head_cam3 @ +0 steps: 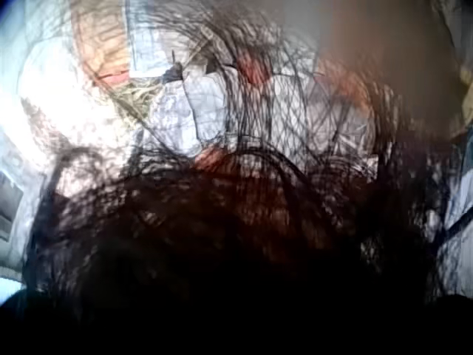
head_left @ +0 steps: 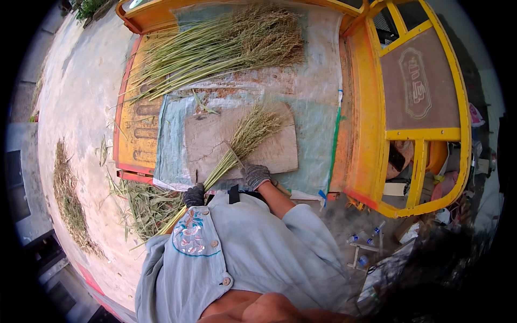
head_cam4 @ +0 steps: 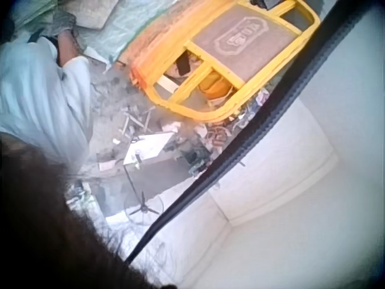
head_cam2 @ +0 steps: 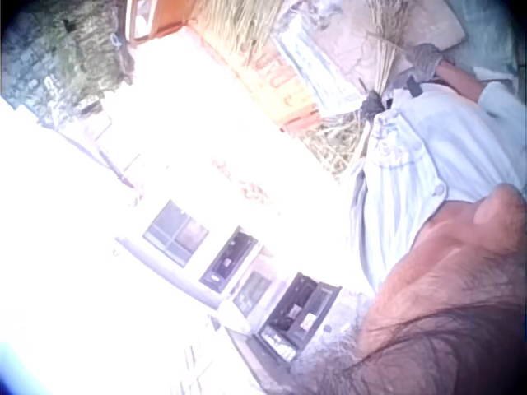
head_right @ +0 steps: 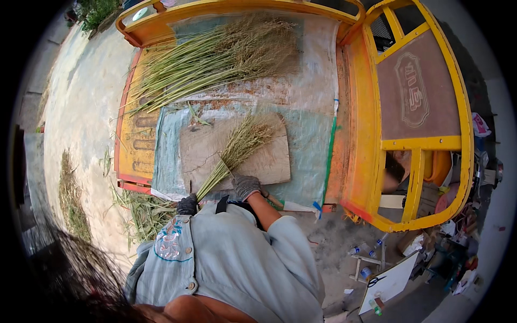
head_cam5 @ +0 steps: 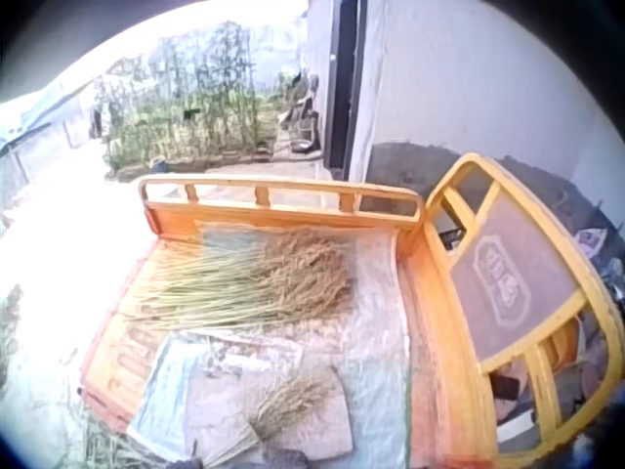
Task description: The person stands at the back of a yellow utility vehicle and manually threshes bundles of grain stalks. They repeatedly strike the stalks against a wooden board to separate the grain, then place the processed stalks onto a pile on the vehicle bed.
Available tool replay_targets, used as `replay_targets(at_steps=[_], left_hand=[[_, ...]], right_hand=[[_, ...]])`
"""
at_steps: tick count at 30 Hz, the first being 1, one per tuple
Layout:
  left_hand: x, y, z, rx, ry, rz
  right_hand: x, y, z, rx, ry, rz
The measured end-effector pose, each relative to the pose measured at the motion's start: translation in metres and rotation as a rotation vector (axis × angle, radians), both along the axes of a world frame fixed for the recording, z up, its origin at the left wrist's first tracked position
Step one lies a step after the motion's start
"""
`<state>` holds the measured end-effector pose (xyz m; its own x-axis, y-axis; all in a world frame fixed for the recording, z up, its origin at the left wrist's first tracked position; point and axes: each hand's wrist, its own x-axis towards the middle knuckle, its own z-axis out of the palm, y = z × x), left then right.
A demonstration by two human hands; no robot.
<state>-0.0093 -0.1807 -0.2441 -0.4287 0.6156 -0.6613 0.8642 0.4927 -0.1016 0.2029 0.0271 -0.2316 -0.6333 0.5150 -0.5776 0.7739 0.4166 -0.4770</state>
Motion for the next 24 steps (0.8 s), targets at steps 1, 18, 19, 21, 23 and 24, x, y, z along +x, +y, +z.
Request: replay_targets(at_steps=[1,18,19,21,23,24], left_hand=[[-0.002,0.004,-0.002,-0.026,-0.052,0.092],[0.004,0.018,0.012,0.034,-0.288,0.295],[0.001,0.026,0.02,0.056,-0.265,0.274],[-0.007,0.023,0.018,0.023,-0.215,0.274],[-0.007,0.026,0.025,0.009,-0.162,0.272],[-0.01,0.022,0.017,0.049,-0.08,0.236]], right_hand=[[0.001,0.001,0.0,0.004,0.009,-0.013],[0.074,0.141,-0.019,0.206,-0.216,-0.275],[0.083,0.16,-0.019,0.22,-0.309,-0.366],[0.077,0.16,0.013,0.368,-0.201,-0.495],[0.052,0.128,0.026,0.419,-0.06,-0.416],[0.037,0.103,0.02,0.463,0.074,-0.275]])
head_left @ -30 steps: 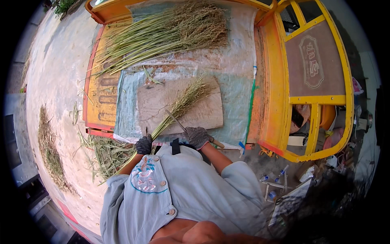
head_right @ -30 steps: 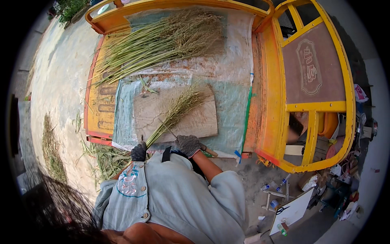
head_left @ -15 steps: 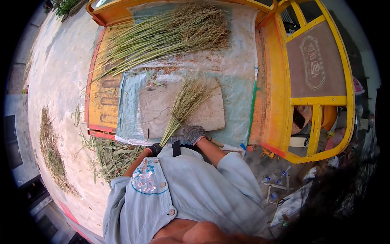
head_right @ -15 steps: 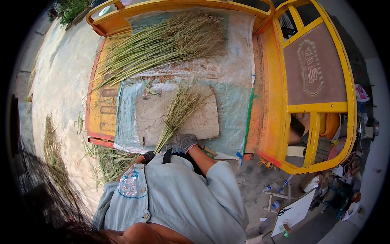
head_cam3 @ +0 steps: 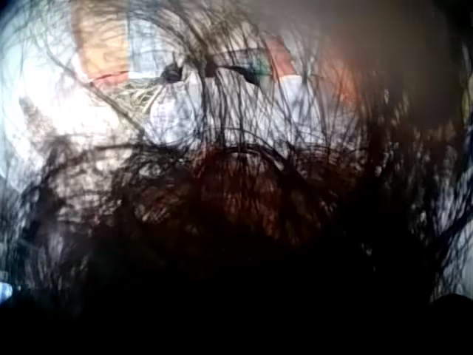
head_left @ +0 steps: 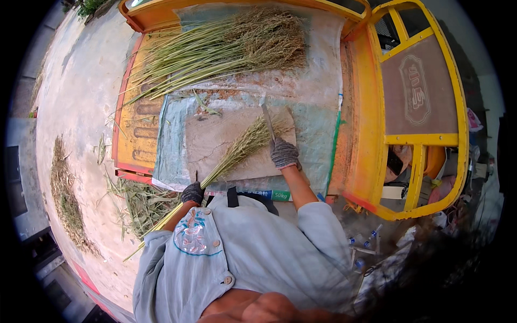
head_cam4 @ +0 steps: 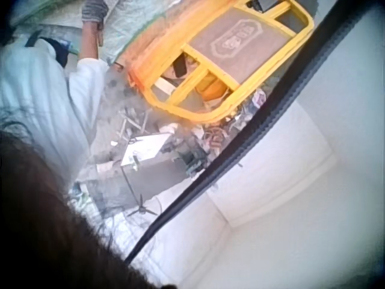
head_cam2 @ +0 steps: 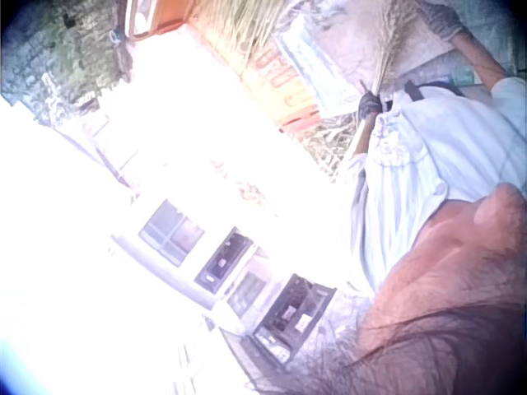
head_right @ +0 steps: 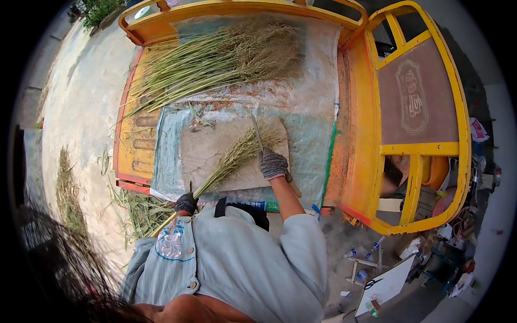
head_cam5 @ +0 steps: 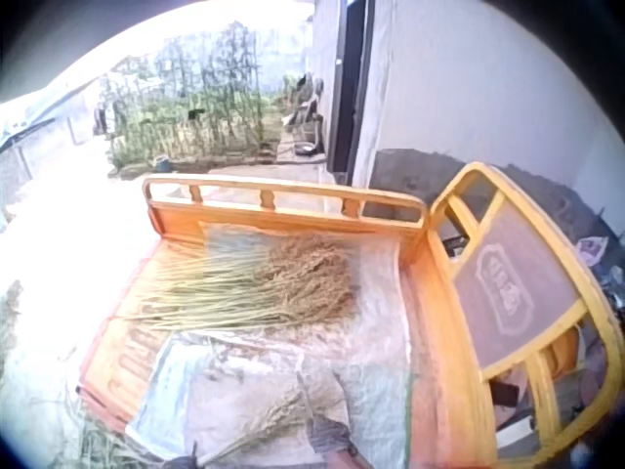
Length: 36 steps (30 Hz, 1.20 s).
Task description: The person stands at the back of a yellow utility vehicle and manually threshes bundles of grain stalks. They repeatedly strike the stalks against a wooden board to separate the grain, then place the processed stalks onto a pile on the vehicle bed.
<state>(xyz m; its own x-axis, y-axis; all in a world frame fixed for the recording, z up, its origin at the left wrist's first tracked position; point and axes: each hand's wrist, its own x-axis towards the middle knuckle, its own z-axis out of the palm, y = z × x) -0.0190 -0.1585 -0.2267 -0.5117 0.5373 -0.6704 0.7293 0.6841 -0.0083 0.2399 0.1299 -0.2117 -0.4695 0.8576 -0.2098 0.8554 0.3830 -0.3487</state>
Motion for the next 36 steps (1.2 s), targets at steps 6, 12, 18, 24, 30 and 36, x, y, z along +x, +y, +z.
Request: replay_targets(at_steps=[6,12,18,24,30,36], left_hand=[[-0.01,0.004,0.0,-0.016,0.079,-0.025],[-0.018,0.002,0.009,0.056,0.103,-0.11],[-0.026,0.005,0.009,0.102,0.15,-0.2],[-0.032,-0.002,0.01,0.059,0.155,-0.222],[-0.034,0.004,0.007,0.08,0.097,-0.234],[-0.034,0.01,0.007,0.072,0.098,-0.196]], right_hand=[[-0.048,-0.095,-0.044,-0.319,0.002,0.277],[0.046,0.02,-0.036,-0.194,-0.261,-0.263],[-0.024,-0.053,0.006,-0.208,-0.107,0.018],[-0.058,-0.1,-0.018,-0.513,-0.117,0.103],[0.012,-0.04,-0.022,-0.338,-0.225,-0.177],[-0.035,-0.087,0.004,-0.332,-0.121,0.104]])
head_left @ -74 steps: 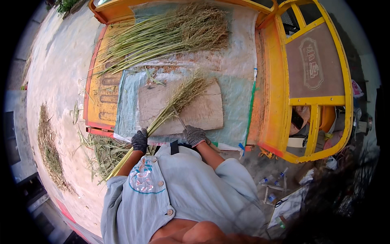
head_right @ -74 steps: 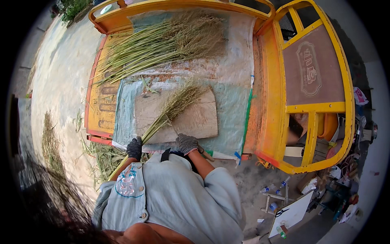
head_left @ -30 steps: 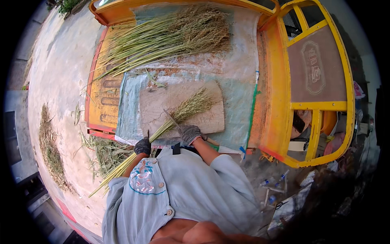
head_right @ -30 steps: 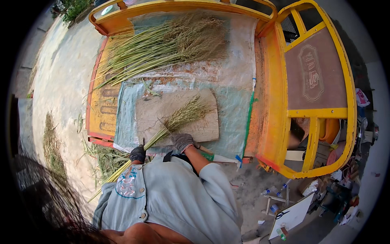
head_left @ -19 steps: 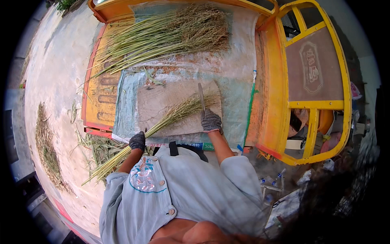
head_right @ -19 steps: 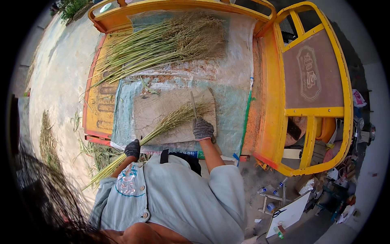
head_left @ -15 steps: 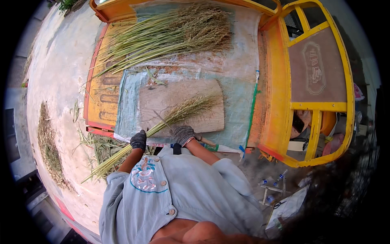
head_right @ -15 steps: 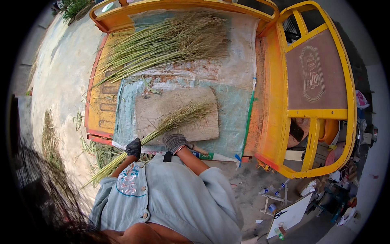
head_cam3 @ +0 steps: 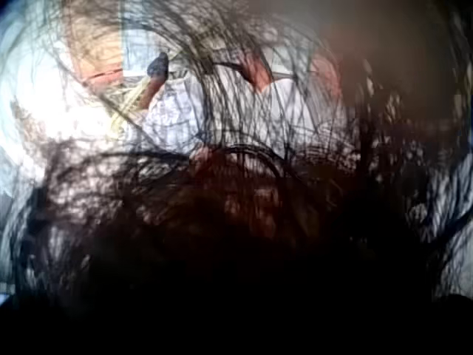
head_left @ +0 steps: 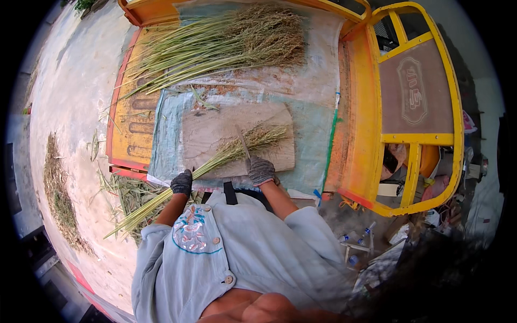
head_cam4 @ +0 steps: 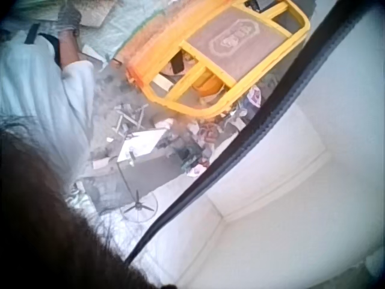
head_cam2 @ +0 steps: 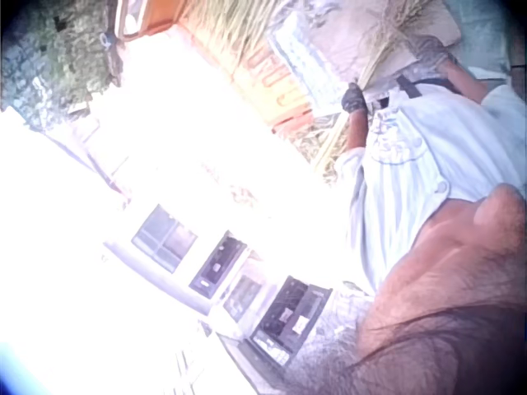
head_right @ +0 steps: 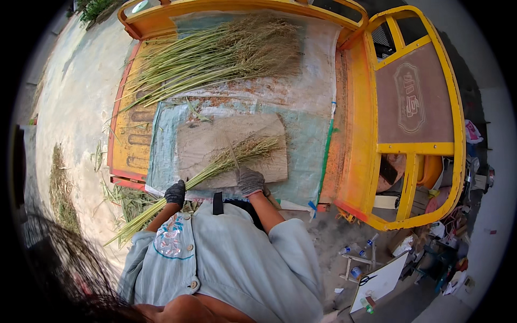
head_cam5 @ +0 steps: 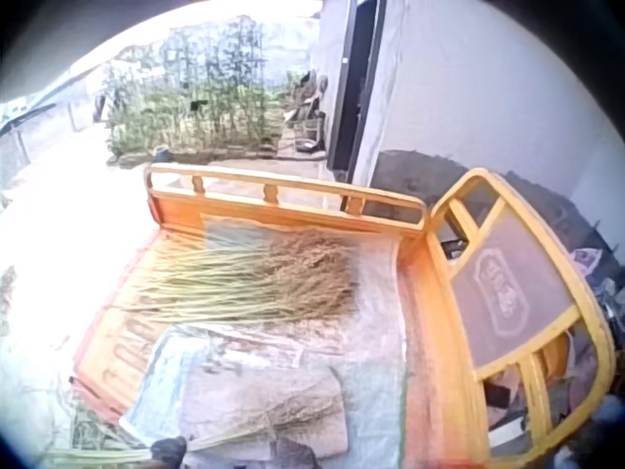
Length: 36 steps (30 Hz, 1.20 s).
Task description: The person stands at the back of a yellow utility vehicle and manually threshes bundles of grain stalks. They repeatedly strike the stalks against a wooden board to separate the grain, then place the processed stalks onto a pile on the vehicle bed.
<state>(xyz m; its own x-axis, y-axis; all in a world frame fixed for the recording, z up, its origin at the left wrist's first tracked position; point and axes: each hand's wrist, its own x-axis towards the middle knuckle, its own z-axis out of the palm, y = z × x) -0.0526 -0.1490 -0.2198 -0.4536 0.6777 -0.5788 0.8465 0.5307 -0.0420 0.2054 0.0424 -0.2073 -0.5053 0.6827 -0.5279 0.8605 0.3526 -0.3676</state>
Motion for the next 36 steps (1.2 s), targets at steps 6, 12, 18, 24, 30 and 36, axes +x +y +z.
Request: replay_targets(at_steps=[6,12,18,24,30,36], left_hand=[[0.0,-0.021,-0.008,0.03,0.013,-0.035],[-0.003,-0.011,-0.005,0.076,-0.003,-0.039],[0.0,-0.031,0.0,0.013,-0.025,0.029],[0.01,-0.012,0.014,0.121,0.094,0.07],[0.041,0.004,-0.021,0.132,0.131,-0.092],[0.058,0.008,-0.007,0.018,-0.065,-0.103]], right_hand=[[0.004,0.002,-0.033,-0.128,-0.072,-0.048],[0.066,0.05,-0.04,0.016,-0.165,-0.049],[0.109,0.075,-0.043,0.168,-0.224,-0.434],[0.14,0.07,0.006,0.247,-0.095,-0.458],[0.043,-0.022,0.014,0.221,0.203,-0.011],[0.037,-0.027,-0.029,-0.119,-0.03,0.074]])
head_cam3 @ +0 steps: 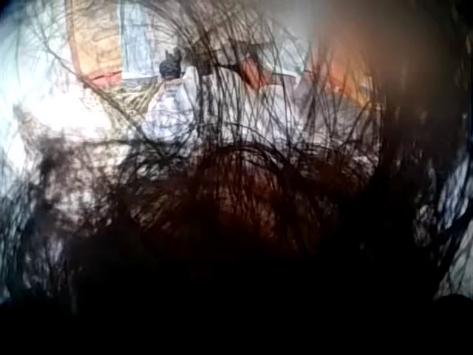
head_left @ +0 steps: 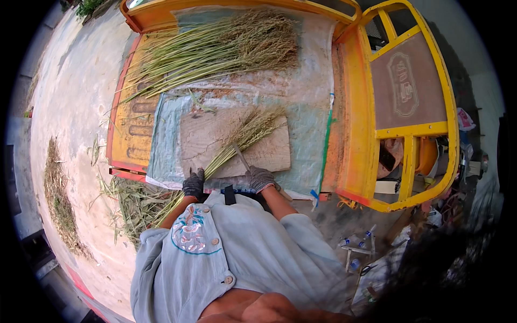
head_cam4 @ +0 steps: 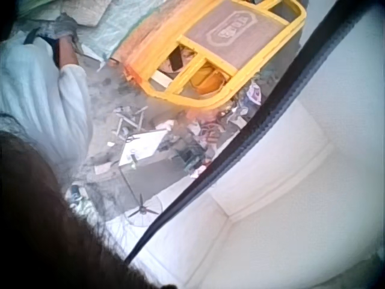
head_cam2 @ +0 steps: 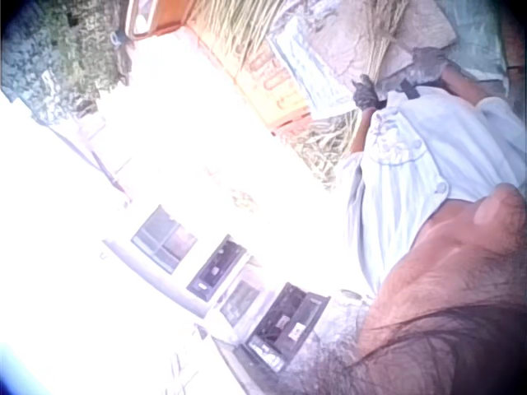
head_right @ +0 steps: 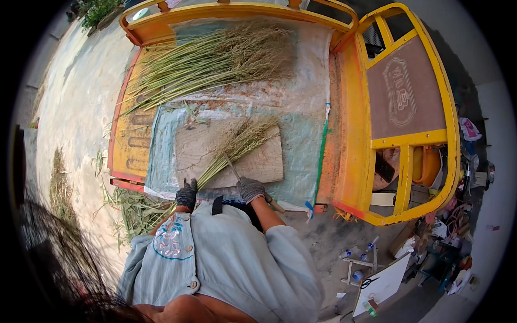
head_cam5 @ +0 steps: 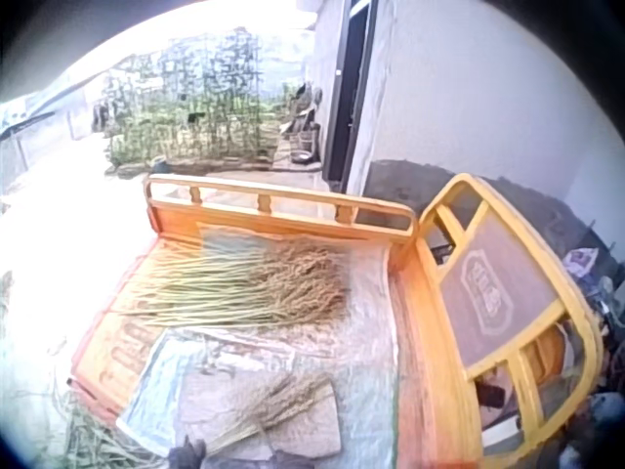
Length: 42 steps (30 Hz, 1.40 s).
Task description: The person stands at the back of a yellow utility vehicle and manually threshes bundles of grain stalks. They repeatedly strike the stalks against a wooden board to separate the grain, then place the processed stalks onto a pile on the vehicle bed.
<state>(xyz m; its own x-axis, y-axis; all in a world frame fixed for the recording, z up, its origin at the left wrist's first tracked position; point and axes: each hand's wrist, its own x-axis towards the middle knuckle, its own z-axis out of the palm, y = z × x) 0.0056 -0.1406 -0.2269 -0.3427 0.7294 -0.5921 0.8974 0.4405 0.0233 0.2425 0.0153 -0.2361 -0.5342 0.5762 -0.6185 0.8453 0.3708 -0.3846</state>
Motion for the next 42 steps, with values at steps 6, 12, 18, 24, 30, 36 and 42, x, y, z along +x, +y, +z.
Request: replay_targets(at_steps=[6,12,18,24,30,36,42], left_hand=[[-0.01,-0.025,-0.059,0.004,-0.566,0.144],[-0.001,-0.038,-0.088,-0.082,-0.891,0.29],[0.014,-0.014,-0.04,0.038,-0.344,0.374],[0.01,-0.011,-0.019,-0.05,-0.242,0.39],[0.002,-0.001,-0.004,-0.037,-0.248,0.389],[-0.008,-0.003,-0.006,-0.117,-0.212,0.347],[-0.021,-0.007,-0.018,-0.114,-0.258,0.31]], right_hand=[[0.022,-0.005,0.0,-0.028,-0.052,-0.023],[0.035,-0.003,-0.008,-0.014,-0.011,-0.067],[0.016,0.001,0.055,0.088,0.093,0.108],[-0.023,0.018,0.025,0.038,0.094,0.178],[0.045,0.111,-0.018,0.178,-0.193,-0.094],[0.061,0.129,0.015,0.304,-0.133,-0.314],[-0.027,0.027,0.028,0.044,0.101,0.381]])
